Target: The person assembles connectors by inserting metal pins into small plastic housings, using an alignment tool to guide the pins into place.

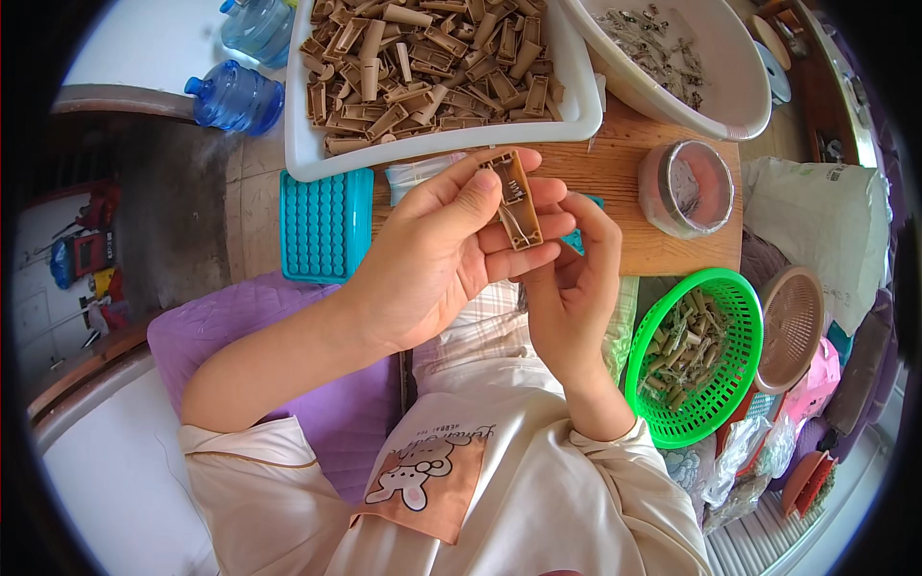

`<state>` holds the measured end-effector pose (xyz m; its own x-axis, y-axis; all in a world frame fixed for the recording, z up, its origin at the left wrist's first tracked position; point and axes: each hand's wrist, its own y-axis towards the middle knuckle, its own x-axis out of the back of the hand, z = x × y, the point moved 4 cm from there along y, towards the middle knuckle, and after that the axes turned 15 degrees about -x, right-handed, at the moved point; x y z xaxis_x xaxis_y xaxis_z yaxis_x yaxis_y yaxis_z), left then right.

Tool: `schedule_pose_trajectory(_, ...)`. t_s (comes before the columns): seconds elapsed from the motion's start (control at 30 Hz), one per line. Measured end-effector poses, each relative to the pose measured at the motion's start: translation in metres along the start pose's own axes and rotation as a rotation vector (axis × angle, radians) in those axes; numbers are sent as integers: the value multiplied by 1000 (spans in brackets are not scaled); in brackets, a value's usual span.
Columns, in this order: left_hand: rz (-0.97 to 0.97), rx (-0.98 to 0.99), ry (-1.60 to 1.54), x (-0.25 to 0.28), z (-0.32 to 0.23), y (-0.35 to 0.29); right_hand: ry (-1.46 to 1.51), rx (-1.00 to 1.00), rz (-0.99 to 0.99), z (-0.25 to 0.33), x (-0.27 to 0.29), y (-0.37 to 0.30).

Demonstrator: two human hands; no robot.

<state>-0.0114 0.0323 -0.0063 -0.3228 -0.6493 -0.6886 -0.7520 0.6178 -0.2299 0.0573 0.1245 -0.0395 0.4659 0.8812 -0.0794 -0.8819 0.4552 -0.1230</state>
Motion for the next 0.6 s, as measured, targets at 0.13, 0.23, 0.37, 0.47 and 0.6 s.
schedule_pose_trajectory(0.13,-3,-6,11,2,1,3,-92,-23,51,0,6,9)
schedule_pose_trajectory(0.23,62,-100,271,5,1,2,-19,-90,191,-5,12,14)
schedule_pose_trajectory(0.37,104,-248,481,0,1,-2,262,-182,234,-3,1,11)
schedule_pose_trajectory(0.47,115,-341,630,5,11,-3,239,-275,158,-11,-1,14)
schedule_pose_trajectory(0.6,244,-247,909,6,17,-12,345,-371,262,-27,-2,19)
